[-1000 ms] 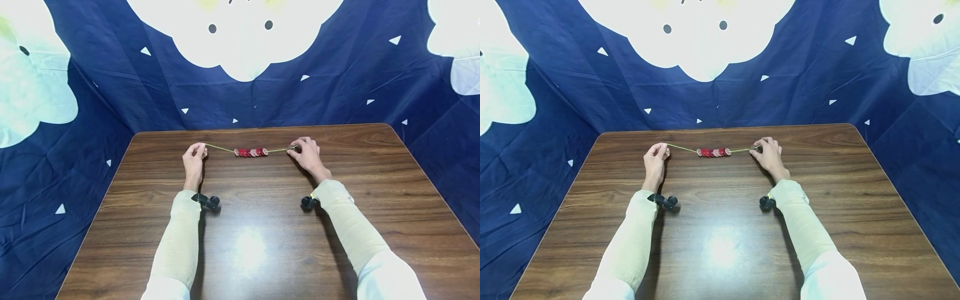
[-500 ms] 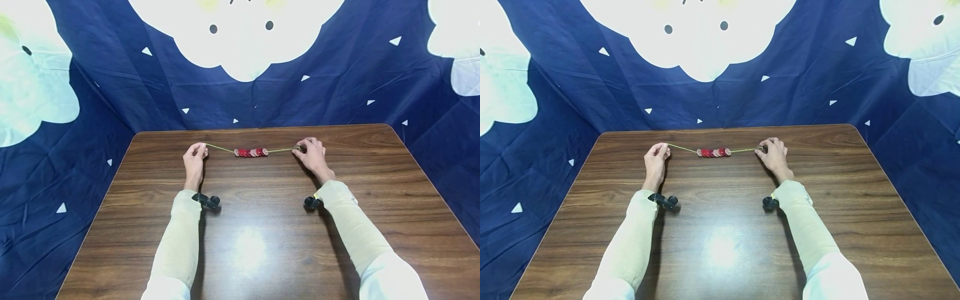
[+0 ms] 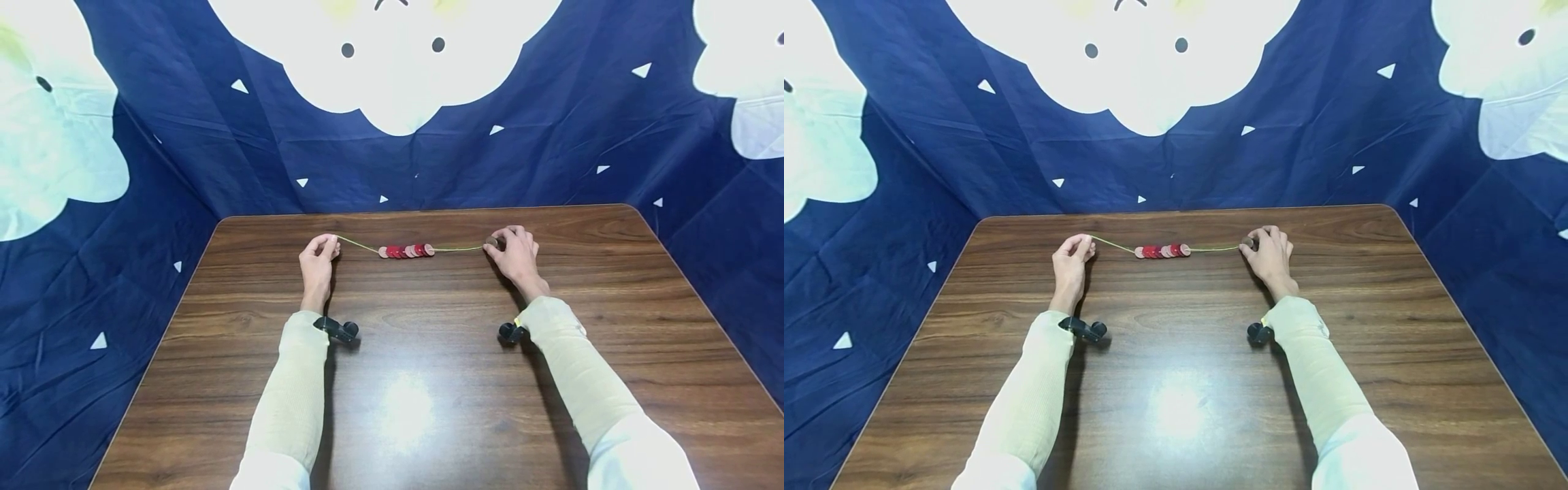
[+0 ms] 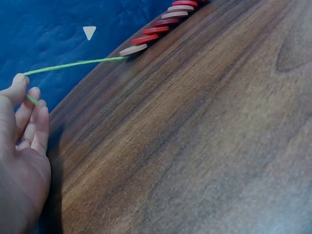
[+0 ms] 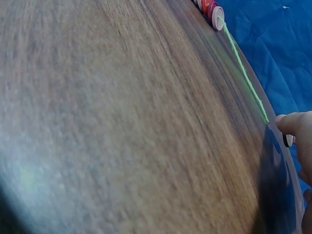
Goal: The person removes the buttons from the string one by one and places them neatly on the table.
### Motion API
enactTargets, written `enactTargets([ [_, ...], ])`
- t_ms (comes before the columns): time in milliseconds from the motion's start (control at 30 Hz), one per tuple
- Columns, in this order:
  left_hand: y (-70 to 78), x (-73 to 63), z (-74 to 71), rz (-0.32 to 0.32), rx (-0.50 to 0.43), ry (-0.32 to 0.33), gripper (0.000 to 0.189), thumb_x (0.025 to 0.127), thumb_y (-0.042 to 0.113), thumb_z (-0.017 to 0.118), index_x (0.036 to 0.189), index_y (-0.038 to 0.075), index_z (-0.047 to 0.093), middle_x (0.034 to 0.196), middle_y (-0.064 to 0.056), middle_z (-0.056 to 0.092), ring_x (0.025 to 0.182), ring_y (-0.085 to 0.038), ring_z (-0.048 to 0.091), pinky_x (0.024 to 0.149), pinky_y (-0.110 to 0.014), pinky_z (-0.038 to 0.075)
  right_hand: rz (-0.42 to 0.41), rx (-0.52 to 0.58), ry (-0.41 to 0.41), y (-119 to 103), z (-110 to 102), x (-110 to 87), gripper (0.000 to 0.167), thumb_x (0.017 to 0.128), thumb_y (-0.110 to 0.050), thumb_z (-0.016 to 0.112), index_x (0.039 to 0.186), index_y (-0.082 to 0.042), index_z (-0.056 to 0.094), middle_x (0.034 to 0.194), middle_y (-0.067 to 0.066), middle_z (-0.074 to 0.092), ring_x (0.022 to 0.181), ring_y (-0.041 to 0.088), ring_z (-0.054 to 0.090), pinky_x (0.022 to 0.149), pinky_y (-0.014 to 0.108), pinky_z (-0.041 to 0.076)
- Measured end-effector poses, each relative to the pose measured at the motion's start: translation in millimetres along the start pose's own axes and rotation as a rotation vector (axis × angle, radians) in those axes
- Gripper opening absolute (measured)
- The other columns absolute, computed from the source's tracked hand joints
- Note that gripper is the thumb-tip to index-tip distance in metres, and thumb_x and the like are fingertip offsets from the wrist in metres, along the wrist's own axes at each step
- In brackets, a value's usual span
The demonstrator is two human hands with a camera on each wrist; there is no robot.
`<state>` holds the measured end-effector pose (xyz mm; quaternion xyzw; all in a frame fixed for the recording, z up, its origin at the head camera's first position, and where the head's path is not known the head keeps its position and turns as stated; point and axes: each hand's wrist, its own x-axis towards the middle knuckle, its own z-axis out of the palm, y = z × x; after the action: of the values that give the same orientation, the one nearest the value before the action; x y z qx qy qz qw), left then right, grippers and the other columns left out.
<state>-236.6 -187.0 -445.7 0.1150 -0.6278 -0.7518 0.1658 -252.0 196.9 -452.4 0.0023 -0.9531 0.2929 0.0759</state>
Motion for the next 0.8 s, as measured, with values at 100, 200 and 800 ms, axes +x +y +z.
enactTargets([
  [100, -3.8, 2.0, -1.0, 0.01, 0.001, 0.001, 0.021, 0.09, 0.005, 0.065, 0.103, -0.011, 0.064, 0.083, -0.012, 0.064, 0.075, -0.019, 0.059, 0.084, -0.039, 0.052, 0.001, -0.002, 0.005, -0.1, -0.5, 0.2, 0.035, 0.09, -0.032, 0.065, 0.114, -0.006, 0.06, 0.133, 0.018, 0.044, 0.125, 0.039, 0.034, 0.103, 0.054, 0.021],
  [200, -10.7, 5.9, -1.8, 0.017, 0.01, 0.003, 0.022, 0.09, 0.008, 0.066, 0.103, -0.01, 0.065, 0.085, -0.009, 0.065, 0.079, -0.021, 0.06, 0.083, -0.035, 0.053, -0.009, 0.006, 0.018, -2.5, -0.8, 0.2, 0.035, 0.09, -0.031, 0.066, 0.113, -0.006, 0.06, 0.132, 0.018, 0.044, 0.124, 0.039, 0.034, 0.103, 0.054, 0.02],
  [800, -18.7, 7.1, 0.0, 0.047, 0.118, 0.02, 0.014, 0.09, 0.015, 0.067, 0.096, 0.002, 0.067, 0.097, -0.014, 0.065, 0.086, -0.022, 0.061, 0.083, -0.03, 0.051, -0.321, 0.05, 0.012, -73.1, 25.3, -11.6, 0.028, 0.087, -0.031, 0.069, 0.107, -0.011, 0.064, 0.127, 0.012, 0.051, 0.121, 0.034, 0.041, 0.101, 0.05, 0.027],
])
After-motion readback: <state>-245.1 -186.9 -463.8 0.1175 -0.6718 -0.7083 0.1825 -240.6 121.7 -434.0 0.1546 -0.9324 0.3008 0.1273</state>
